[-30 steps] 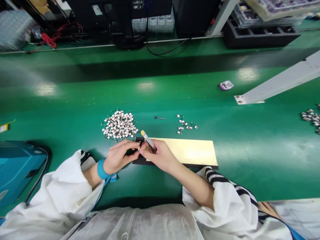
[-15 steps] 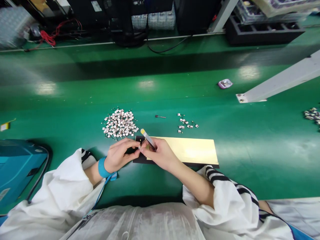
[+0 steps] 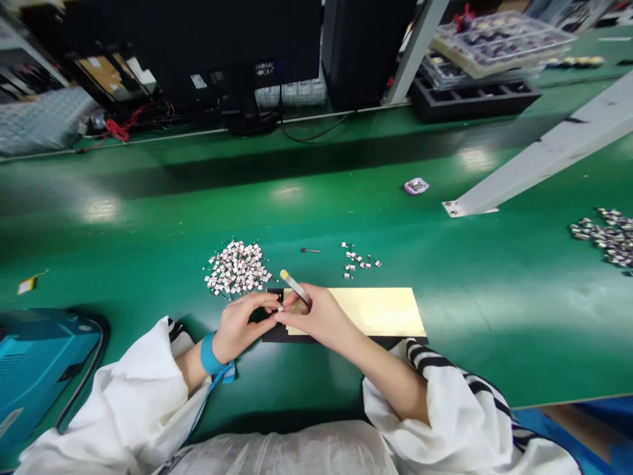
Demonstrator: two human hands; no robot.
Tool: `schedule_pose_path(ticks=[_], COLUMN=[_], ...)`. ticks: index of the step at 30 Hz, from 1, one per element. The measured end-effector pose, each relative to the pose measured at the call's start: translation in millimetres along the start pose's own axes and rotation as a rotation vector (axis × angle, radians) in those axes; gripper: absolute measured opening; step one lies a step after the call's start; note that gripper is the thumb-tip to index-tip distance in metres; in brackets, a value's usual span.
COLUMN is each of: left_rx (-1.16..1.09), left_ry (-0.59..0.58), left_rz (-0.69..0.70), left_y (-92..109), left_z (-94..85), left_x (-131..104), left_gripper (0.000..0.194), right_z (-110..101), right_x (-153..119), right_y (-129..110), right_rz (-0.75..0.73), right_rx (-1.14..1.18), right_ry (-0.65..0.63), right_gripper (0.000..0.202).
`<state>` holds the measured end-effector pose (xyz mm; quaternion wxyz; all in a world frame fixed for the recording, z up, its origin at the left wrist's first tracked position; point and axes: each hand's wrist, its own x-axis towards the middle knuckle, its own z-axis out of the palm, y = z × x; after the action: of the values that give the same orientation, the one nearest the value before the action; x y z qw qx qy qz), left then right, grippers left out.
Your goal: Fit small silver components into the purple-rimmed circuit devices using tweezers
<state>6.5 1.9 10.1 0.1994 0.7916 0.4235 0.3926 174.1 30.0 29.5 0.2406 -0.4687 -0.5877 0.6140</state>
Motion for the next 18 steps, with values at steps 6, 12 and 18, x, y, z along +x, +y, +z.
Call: schedule_pose_path(ticks=[6, 12, 18], left_rx=[0.399, 0.651, 0.418], left_ry=[-0.127, -0.081, -0.058], left_rz=[0.08, 0.456, 0.432], left_y=[-13, -57, -68], left_z=[-8.5, -20.0, -25.6], left_x=[18, 31, 36], left_gripper=[0.024, 0.032, 0.029], right_z=[-29, -48, 11], right_x=[7, 4, 8], right_y=[0, -2, 37], right_rz=[-0.078, -0.144, -0.462], right_rx=[-0.658, -0.839, -1.152], right_ry=[0.321, 0.433, -0.059], right_gripper=[0.006, 0.022, 0.031])
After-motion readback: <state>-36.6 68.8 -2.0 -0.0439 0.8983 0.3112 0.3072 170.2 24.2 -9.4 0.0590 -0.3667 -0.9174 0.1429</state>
